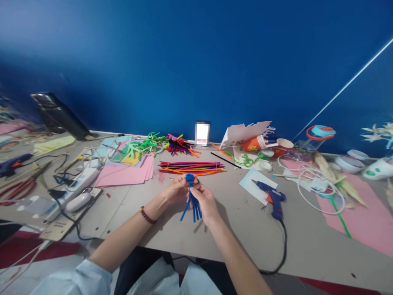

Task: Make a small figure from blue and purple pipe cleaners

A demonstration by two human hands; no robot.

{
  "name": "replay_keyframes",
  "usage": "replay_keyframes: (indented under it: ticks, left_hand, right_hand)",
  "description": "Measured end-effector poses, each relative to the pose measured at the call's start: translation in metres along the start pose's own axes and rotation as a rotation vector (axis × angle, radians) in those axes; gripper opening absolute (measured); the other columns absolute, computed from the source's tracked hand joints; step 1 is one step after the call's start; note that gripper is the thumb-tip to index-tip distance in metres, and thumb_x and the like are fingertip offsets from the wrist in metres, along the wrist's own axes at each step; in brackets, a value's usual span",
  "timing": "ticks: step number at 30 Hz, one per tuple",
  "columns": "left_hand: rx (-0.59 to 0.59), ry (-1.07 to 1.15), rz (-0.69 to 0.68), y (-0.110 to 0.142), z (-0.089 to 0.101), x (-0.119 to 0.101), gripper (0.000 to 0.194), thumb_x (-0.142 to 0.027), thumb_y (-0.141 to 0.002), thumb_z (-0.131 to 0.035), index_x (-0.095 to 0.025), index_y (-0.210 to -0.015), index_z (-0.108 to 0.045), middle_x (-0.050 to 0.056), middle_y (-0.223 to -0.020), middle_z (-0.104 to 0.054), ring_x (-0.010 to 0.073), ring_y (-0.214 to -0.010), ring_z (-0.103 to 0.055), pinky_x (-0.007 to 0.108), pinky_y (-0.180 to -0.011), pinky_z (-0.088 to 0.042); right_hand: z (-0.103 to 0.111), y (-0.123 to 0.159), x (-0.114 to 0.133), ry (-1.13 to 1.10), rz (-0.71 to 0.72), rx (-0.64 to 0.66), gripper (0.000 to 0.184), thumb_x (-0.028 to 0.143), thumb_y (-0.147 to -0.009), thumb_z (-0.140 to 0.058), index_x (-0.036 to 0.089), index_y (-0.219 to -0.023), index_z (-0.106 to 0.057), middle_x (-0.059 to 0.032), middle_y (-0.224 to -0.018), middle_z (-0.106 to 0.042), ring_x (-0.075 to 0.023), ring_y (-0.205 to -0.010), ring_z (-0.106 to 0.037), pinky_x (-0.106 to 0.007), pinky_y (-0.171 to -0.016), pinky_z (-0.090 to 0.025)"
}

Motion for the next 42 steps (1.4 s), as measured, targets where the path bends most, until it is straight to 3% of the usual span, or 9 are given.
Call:
replay_keyframes:
  ticks: [4,9,17,24,31,37,42]
  left_hand:
    - [0.012,-0.009,-0.022,-0.002,0.001,0.002,0.047,-0.043,-0.062,-0.078,-0.012,-0.095,-0.068,0.003,-0.072,-0.060,0.0054,-0.047,-0.047,0.020,-0.046,-0.042]
    - [-0.019,0.027,-0.060,-0.003,0.003,0.000,0.052,-0.047,-0.062,-0.076,-0.016,-0.102,-0.066,0.002,-0.074,-0.061,0.0076,-0.048,-0.050,0.023,-0.047,-0.042]
    - [-0.045,0.026,-0.038,-0.001,0.002,-0.003,0.036,-0.039,-0.066,-0.076,-0.013,-0.090,-0.067,0.003,-0.071,-0.061,0.0095,-0.050,-0.052,0.022,-0.045,-0.042]
    - [-0.137,-0.026,-0.105,0.000,-0.001,-0.011,0.030,-0.034,-0.069,-0.074,-0.013,-0.091,-0.070,0.006,-0.077,-0.066,0.0127,-0.065,-0.059,0.024,-0.063,-0.045]
    - [-0.208,-0.213,-0.194,0.001,-0.003,-0.016,0.024,-0.033,-0.068,-0.075,-0.013,-0.081,-0.072,0.004,-0.071,-0.067,0.0107,-0.062,-0.056,0.024,-0.065,-0.044]
    - [-0.191,-0.366,-0.209,0.004,-0.007,-0.015,0.020,-0.030,-0.067,-0.076,-0.015,-0.080,-0.073,0.006,-0.083,-0.069,0.0143,-0.073,-0.060,0.026,-0.069,-0.047]
    - [-0.151,-0.426,-0.311,0.005,-0.012,-0.019,0.015,-0.028,-0.068,-0.075,-0.017,-0.077,-0.073,0.007,-0.092,-0.067,0.0173,-0.087,-0.060,0.027,-0.076,-0.048]
  right_hand:
    - [0.002,-0.002,-0.001,-0.003,-0.007,-0.031,0.026,0.041,-0.067,-0.072,0.018,-0.075,-0.062,0.0003,-0.068,-0.066,-0.0075,-0.047,-0.050,-0.018,-0.040,-0.036]
    - [0.001,0.000,0.002,0.056,-0.020,-0.005,0.027,0.042,-0.070,-0.070,0.017,-0.079,-0.063,0.0005,-0.064,-0.064,-0.0080,-0.049,-0.050,-0.019,-0.046,-0.039]
    - [0.001,0.001,0.003,0.094,-0.006,-0.024,0.028,0.043,-0.069,-0.070,0.018,-0.078,-0.062,0.0014,-0.062,-0.063,-0.0084,-0.049,-0.049,-0.019,-0.045,-0.036]
    - [0.002,0.000,0.003,0.207,0.200,-0.165,0.023,0.040,-0.069,-0.070,0.019,-0.078,-0.064,0.0006,-0.063,-0.064,-0.0113,-0.061,-0.057,-0.022,-0.059,-0.046]
    - [0.001,0.003,0.006,0.155,0.205,-0.112,0.030,0.042,-0.071,-0.069,0.019,-0.088,-0.061,-0.0013,-0.073,-0.065,-0.0127,-0.057,-0.059,-0.025,-0.050,-0.050]
    - [0.000,0.003,0.011,0.184,0.227,-0.123,0.031,0.044,-0.074,-0.065,0.019,-0.090,-0.059,-0.0004,-0.071,-0.064,-0.0083,-0.042,-0.052,-0.019,-0.033,-0.039]
    - [0.002,0.002,0.013,0.155,0.243,-0.134,0.035,0.042,-0.072,-0.068,0.022,-0.099,-0.060,0.0010,-0.069,-0.064,-0.0083,-0.043,-0.051,-0.018,-0.034,-0.037]
Point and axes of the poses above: each hand's wrist, its own y-axis away from the middle knuckle, its own z-axis out of the back of the hand, x = y × z, the point moved 1 cm from there along -y, towards the middle knuckle
